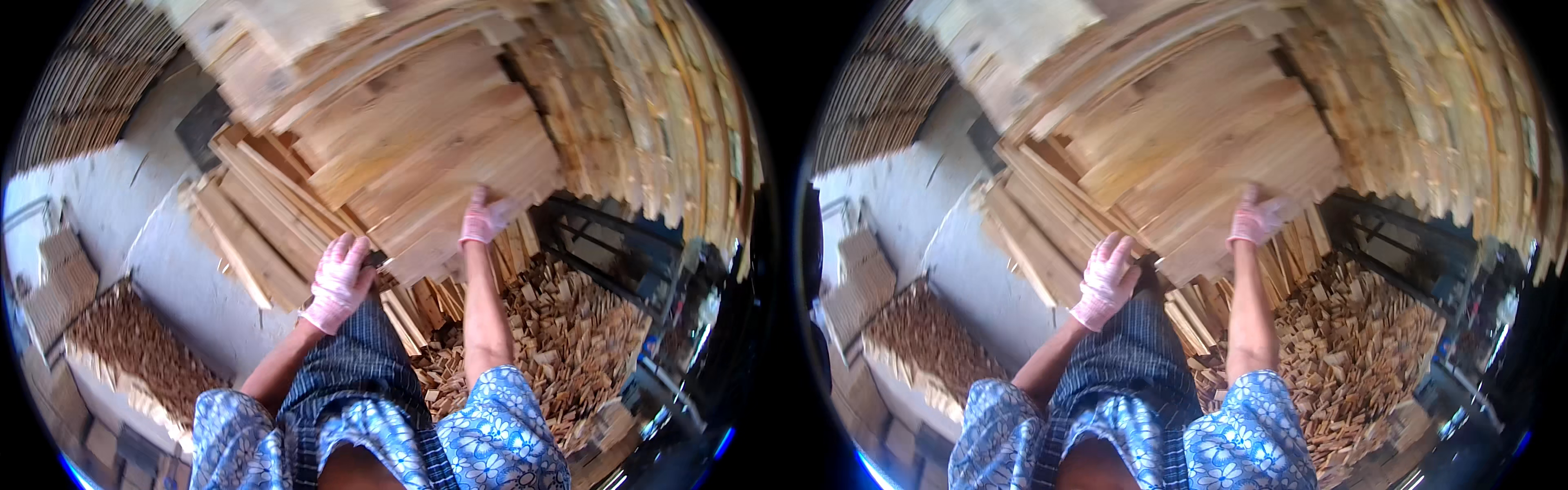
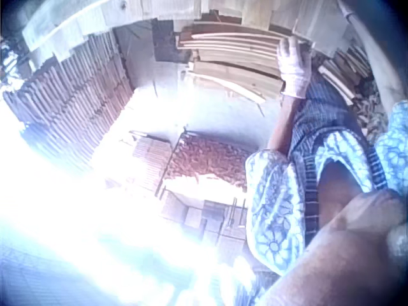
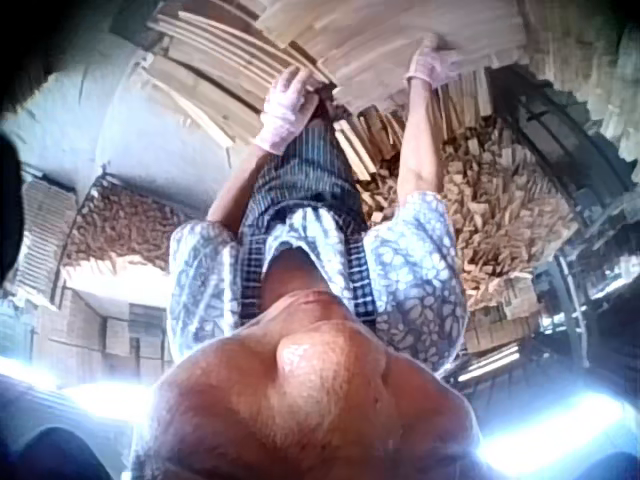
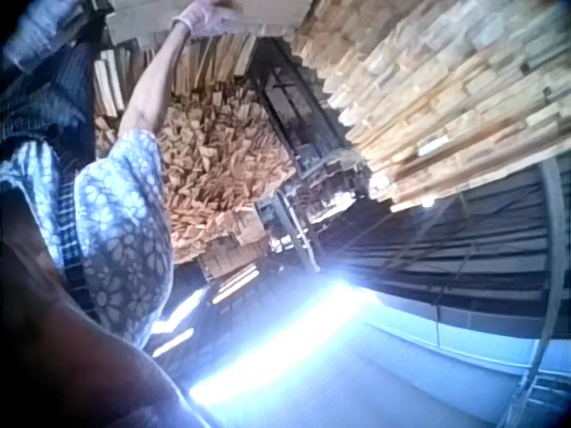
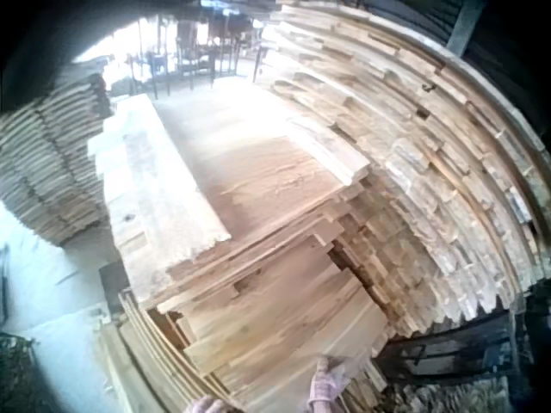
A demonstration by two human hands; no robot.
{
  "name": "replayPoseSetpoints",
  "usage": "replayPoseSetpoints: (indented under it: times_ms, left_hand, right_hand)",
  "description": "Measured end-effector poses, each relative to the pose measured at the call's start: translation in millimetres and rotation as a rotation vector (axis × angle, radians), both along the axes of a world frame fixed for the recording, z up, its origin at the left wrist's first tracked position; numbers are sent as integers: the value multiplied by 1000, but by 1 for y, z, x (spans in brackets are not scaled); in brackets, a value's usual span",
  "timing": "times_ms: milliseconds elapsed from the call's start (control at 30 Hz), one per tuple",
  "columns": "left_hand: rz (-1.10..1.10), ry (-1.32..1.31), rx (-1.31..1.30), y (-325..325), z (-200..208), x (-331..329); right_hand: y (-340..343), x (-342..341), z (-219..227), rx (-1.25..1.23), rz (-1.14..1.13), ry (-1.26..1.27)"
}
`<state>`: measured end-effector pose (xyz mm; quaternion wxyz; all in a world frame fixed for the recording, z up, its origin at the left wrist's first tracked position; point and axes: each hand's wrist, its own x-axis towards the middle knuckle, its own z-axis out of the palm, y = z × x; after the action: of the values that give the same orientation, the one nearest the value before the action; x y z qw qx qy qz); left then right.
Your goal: The person picks up wooden planks from a large pile and stacks them onto a growing stack. They wear pink gloves and repeatedly lift, align, and place the planks by hand.
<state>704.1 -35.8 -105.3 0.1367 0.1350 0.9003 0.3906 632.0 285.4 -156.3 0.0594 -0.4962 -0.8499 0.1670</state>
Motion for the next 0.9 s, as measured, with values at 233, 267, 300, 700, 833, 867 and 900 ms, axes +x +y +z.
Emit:
replayPoseSetpoints:
  times_ms: [233,267,300,700,833,867,900]
  left_hand:
    - [754,-928,46,-194,-67,136]
    - [786,-936,-37,-207,-73,151]
    - [801,-953,-122,-216,-79,163]
    - [794,-815,276,-137,-180,65]
    - [1116,-990,473,-66,-216,-9]
    - [1110,-1003,125,-50,-187,-39]
    - [1160,-984,88,-41,-189,-42]
  right_hand:
    - [-5,-3,39,15,337,-271]
    - [-54,-1,74,202,363,-387]
    - [-83,12,78,40,489,-111]
    - [-254,29,-126,-112,1022,-566]
    - [-252,4,-144,-163,1081,-672]
    - [-239,6,-155,-183,1065,-659]
    - [-232,7,-163,-205,1078,-639]
